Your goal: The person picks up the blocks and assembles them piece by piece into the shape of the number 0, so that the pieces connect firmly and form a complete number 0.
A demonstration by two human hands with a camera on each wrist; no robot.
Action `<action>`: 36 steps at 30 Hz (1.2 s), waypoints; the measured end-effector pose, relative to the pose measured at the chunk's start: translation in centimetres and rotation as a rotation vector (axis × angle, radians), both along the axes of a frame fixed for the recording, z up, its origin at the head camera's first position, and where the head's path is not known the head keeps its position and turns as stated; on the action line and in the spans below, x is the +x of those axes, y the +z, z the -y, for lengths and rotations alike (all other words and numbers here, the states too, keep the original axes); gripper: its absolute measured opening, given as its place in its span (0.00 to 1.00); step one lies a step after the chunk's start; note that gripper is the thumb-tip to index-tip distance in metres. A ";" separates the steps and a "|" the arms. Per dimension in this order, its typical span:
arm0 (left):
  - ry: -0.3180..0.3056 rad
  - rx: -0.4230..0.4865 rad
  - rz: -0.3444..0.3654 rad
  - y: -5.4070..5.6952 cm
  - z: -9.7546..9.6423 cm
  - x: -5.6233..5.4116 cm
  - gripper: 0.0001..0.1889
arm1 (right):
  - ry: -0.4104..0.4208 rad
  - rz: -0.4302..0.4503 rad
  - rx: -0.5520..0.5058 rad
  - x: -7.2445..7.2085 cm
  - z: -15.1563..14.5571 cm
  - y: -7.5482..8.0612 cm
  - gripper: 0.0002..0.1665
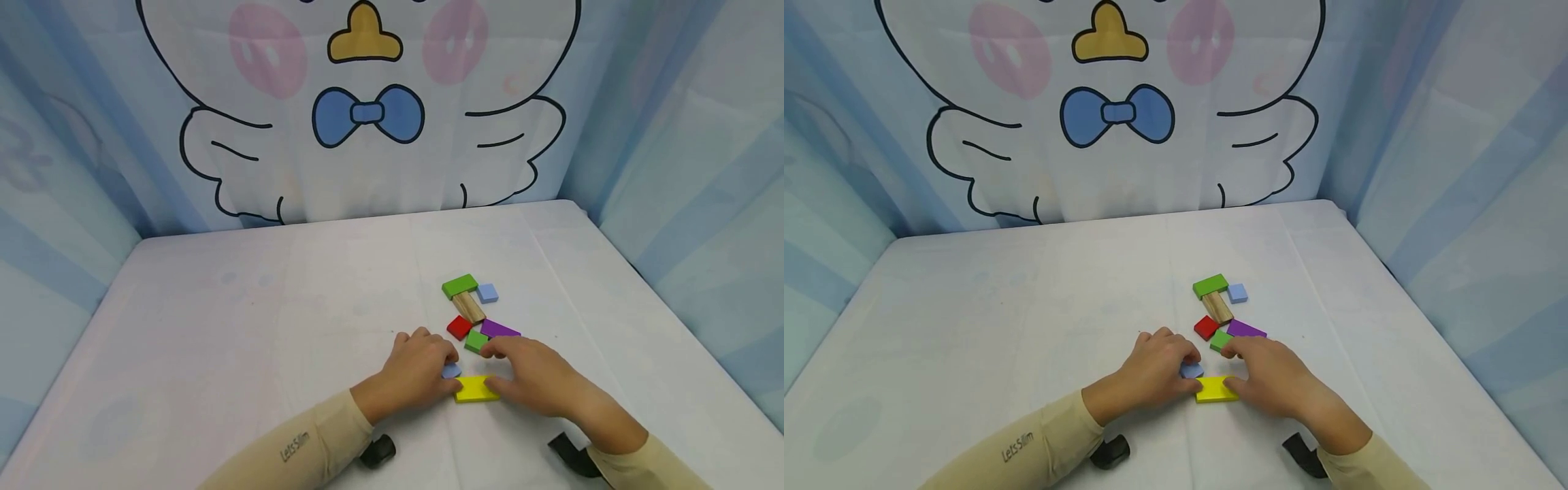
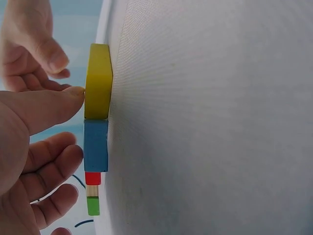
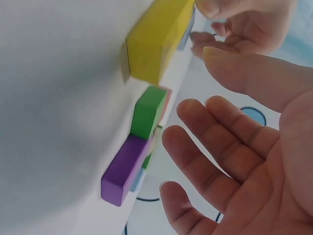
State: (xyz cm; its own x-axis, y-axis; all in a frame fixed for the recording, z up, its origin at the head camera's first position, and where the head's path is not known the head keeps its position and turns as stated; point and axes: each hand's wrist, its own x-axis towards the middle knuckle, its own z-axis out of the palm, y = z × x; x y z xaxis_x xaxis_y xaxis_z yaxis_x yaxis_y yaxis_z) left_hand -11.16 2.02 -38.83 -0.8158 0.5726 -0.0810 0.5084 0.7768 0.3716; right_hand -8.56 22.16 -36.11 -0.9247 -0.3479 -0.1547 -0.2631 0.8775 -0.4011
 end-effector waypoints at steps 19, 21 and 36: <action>0.001 -0.016 0.007 0.1 0.0 0.1 0.18 | -0.011 -0.019 -0.009 -2.1 -1.6 -1.0 0.24; 0.000 -0.013 0.007 0.1 0.0 0.1 0.18 | -0.011 -0.021 -0.008 -2.2 -1.7 -1.1 0.25; -0.007 -0.026 -0.007 0.0 0.0 0.0 0.19 | -0.018 -0.031 0.007 -3.3 -1.4 -1.3 0.29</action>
